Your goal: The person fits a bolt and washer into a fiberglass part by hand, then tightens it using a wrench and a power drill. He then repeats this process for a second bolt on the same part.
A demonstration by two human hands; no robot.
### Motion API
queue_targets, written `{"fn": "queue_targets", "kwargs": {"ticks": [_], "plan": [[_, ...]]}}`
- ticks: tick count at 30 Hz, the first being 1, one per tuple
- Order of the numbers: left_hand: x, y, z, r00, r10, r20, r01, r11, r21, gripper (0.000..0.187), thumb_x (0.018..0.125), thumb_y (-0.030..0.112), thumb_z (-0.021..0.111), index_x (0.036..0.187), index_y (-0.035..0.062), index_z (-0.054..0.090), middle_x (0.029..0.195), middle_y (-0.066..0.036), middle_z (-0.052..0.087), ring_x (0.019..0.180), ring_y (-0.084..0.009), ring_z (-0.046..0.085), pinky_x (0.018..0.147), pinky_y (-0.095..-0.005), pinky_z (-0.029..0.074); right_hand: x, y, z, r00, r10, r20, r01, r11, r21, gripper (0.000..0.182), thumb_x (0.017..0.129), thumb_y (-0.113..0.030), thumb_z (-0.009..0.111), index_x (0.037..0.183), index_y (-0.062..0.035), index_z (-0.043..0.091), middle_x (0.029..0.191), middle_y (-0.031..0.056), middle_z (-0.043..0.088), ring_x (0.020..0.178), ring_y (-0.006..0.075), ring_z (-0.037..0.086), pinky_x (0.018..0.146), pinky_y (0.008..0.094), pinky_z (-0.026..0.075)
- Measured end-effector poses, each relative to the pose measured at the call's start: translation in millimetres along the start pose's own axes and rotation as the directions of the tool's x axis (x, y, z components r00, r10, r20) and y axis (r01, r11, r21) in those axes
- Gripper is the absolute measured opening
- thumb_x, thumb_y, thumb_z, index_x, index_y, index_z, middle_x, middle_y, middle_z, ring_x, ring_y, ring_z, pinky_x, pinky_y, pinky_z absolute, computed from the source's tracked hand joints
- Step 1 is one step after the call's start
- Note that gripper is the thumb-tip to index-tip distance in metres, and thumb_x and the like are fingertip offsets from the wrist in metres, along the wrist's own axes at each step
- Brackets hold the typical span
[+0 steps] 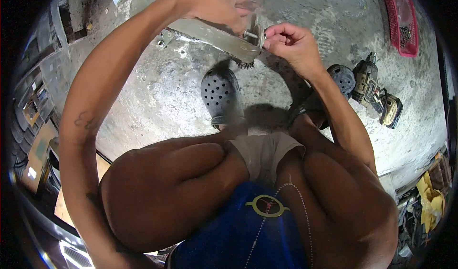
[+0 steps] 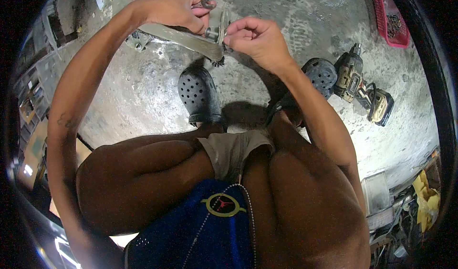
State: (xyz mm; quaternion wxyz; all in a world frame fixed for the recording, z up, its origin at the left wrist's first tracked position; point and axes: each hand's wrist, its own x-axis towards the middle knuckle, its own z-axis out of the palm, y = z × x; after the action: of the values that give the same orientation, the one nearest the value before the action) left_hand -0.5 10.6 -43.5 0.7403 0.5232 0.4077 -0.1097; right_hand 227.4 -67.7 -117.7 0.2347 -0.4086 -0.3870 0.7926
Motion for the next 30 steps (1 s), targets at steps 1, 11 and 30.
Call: {"fn": "queue_targets", "kwargs": {"ticks": [1,11,30], "plan": [[-2,2,-1,1.0,0.0,-0.001,0.0,1.0,0.0,0.015,0.074,0.016,0.071,0.075,0.0047,0.061,0.065,0.004,0.054,0.062,-0.0097,0.049,0.056,-0.0289,0.04,0,0,0,1.0,-0.007,0.001,0.007,1.0,-0.012,0.018,0.081,-0.003,0.072,0.098,0.001,0.067,0.084,0.0012,0.07,0.078,0.0045,0.063,0.072,0.0193,0.05],[-17,12,-9,0.983,0.001,-0.185,0.016,0.996,0.093,0.02,0.075,0.013,0.071,0.066,0.0062,0.055,0.063,0.005,0.052,0.06,-0.0066,0.049,0.055,-0.0262,0.039,1,-35,0,0.993,-0.067,-0.1,0.056,0.992,-0.111,0.019,0.081,-0.004,0.073,0.098,0.0019,0.067,0.077,-0.0056,0.063,0.069,0.0007,0.054,0.065,0.0175,0.045],[-14,22,4,0.98,0.049,-0.191,-0.001,0.97,0.244,0.028,0.075,0.012,0.067,0.061,0.0081,0.044,0.057,0.006,0.044,0.054,-0.0072,0.04,0.05,-0.0281,0.033,11,-48,-7,0.998,-0.025,0.052,0.035,0.979,-0.201,0.022,0.081,-0.005,0.074,0.101,0.0017,0.066,0.077,-0.004,0.064,0.069,0.0014,0.055,0.062,0.0181,0.044]]}}
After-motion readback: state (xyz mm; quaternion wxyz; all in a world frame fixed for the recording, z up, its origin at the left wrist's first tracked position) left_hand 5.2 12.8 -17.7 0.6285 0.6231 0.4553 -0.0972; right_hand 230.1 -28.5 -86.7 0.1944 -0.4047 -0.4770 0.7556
